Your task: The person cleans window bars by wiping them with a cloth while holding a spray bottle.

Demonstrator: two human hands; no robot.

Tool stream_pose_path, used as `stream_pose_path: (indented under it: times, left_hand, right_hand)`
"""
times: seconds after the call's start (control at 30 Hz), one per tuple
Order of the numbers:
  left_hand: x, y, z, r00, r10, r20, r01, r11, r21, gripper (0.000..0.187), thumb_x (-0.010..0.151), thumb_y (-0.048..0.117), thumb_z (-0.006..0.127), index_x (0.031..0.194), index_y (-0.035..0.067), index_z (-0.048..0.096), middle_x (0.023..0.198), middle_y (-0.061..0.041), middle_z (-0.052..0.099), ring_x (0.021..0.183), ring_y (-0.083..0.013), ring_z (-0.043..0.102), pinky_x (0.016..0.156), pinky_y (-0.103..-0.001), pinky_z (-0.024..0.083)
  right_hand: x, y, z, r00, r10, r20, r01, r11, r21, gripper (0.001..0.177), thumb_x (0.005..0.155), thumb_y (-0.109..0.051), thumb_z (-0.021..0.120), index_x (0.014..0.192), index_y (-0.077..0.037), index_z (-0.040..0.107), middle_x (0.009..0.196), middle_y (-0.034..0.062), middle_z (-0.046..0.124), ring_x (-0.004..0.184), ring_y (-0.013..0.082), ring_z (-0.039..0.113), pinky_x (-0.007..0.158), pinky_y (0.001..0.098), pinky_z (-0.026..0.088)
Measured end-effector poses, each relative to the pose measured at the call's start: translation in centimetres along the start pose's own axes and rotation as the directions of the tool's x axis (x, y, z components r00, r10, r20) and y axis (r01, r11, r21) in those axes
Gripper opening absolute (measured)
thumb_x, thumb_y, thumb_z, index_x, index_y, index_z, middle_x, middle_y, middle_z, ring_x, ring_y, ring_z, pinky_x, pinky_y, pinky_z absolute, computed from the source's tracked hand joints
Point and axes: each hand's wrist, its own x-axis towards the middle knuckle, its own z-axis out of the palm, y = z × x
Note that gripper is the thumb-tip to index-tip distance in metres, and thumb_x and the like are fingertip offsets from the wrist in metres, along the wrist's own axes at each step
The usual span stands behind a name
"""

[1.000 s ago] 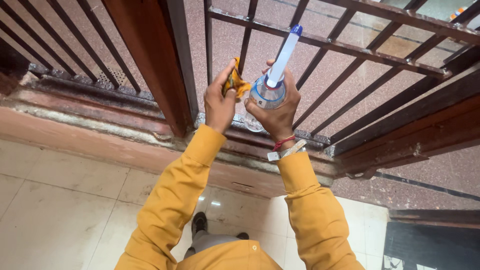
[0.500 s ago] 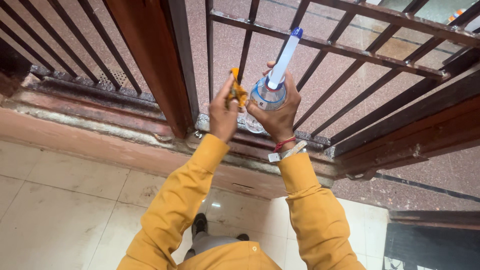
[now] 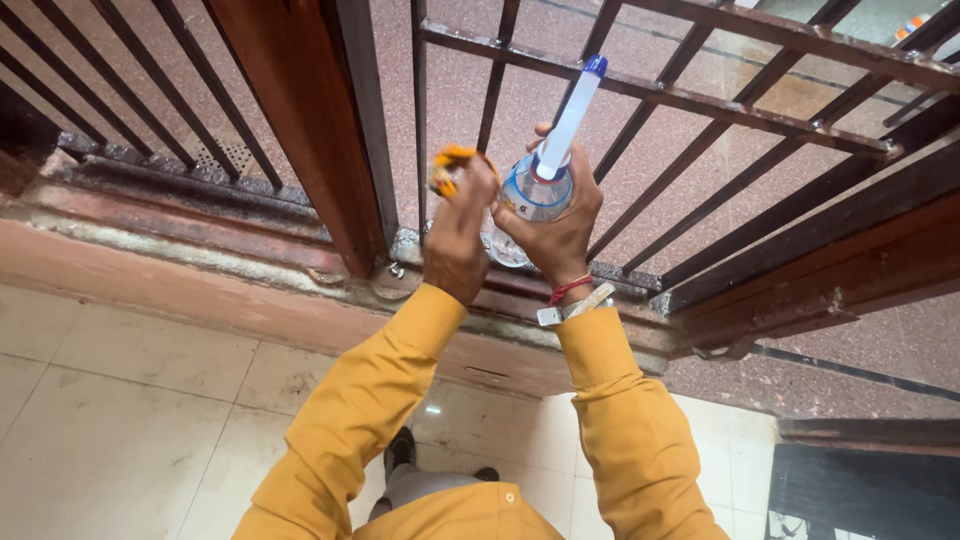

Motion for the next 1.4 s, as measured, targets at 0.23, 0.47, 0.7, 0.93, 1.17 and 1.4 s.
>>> stream_pose_path:
  times: [0.23, 0.47, 0.7, 0.93, 1.17, 1.4]
  left_hand:
    - [-3.2, -7.0, -0.6, 0.816, 0.408, 0.410, -0.535, 0.802, 0.267, 0.037, 0.089, 0.008, 0.065, 0.125, 0.006, 0.074, 0.115, -0.002, 0.065, 0.087, -0.0202, 0.062, 0.069, -0.033, 0.053]
    - [-2.1, -4.6, -0.6, 0.783, 0.227, 0.579, -0.366, 0.921, 0.134, 0.039, 0.084, 0.005, 0.064, 0.123, 0.005, 0.069, 0.124, -0.006, 0.067, 0.085, -0.0259, 0.062, 0.074, -0.037, 0.056]
    - [4.0, 1.3, -2.6, 0.973, 0.057, 0.225, -0.013, 0.981, -0.191, 0.059, 0.078, -0.019, 0.054, 0.133, 0.002, 0.062, 0.134, -0.015, 0.063, 0.127, -0.0336, 0.061, 0.105, -0.045, 0.056]
    - [6.9, 4.2, -3.0, 0.997, 0.074, 0.029, -0.063, 0.961, -0.268, 0.056, 0.081, -0.019, 0.060, 0.131, 0.005, 0.058, 0.136, -0.018, 0.059, 0.128, -0.0349, 0.062, 0.103, -0.038, 0.059]
    - [10.6, 6.9, -2.6, 0.992, 0.099, -0.075, -0.114, 0.963, -0.246, 0.047, 0.077, -0.013, 0.067, 0.119, 0.007, 0.073, 0.118, -0.010, 0.075, 0.113, -0.0261, 0.070, 0.094, -0.041, 0.061]
    - [12.4, 6.5, 1.0, 0.924, 0.271, -0.269, -0.297, 0.953, -0.061, 0.032, 0.085, -0.002, 0.081, 0.111, 0.007, 0.066, 0.120, -0.009, 0.064, 0.111, -0.0287, 0.065, 0.089, -0.039, 0.061]
  right_hand:
    - [0.1, -0.4, -0.3, 1.000, -0.013, 0.000, 0.013, 1.000, -0.007, 0.074, 0.070, -0.011, 0.084, 0.138, -0.002, 0.055, 0.117, 0.0072, 0.063, 0.107, 0.0154, 0.066, 0.098, 0.0292, 0.059]
    - [0.2, -0.5, -0.7, 0.998, -0.059, 0.004, 0.059, 0.997, -0.042, 0.075, 0.070, -0.013, 0.083, 0.139, -0.001, 0.055, 0.123, 0.0110, 0.065, 0.119, 0.0204, 0.068, 0.104, 0.0341, 0.058]
    - [-2.5, 1.3, -2.6, 0.999, -0.016, 0.049, 0.029, 0.966, -0.257, 0.084, 0.071, -0.029, 0.087, 0.141, 0.002, 0.053, 0.128, 0.0165, 0.067, 0.117, 0.0257, 0.070, 0.105, 0.0378, 0.059]
    - [-4.1, -1.4, -4.7, 0.994, 0.001, -0.107, -0.014, 0.993, -0.117, 0.068, 0.073, -0.019, 0.086, 0.133, 0.001, 0.058, 0.145, 0.0198, 0.062, 0.130, 0.0277, 0.067, 0.113, 0.0381, 0.057]
    - [-3.2, -3.7, -4.5, 0.986, -0.043, -0.160, 0.003, 0.971, -0.240, 0.088, 0.070, -0.019, 0.086, 0.146, 0.005, 0.049, 0.143, 0.0198, 0.060, 0.133, 0.0311, 0.063, 0.115, 0.0393, 0.053]
    - [-2.9, -3.1, -3.8, 0.968, -0.041, -0.248, -0.037, 0.953, -0.302, 0.091, 0.067, -0.018, 0.084, 0.148, 0.004, 0.047, 0.142, 0.0185, 0.059, 0.120, 0.0263, 0.066, 0.106, 0.0378, 0.056]
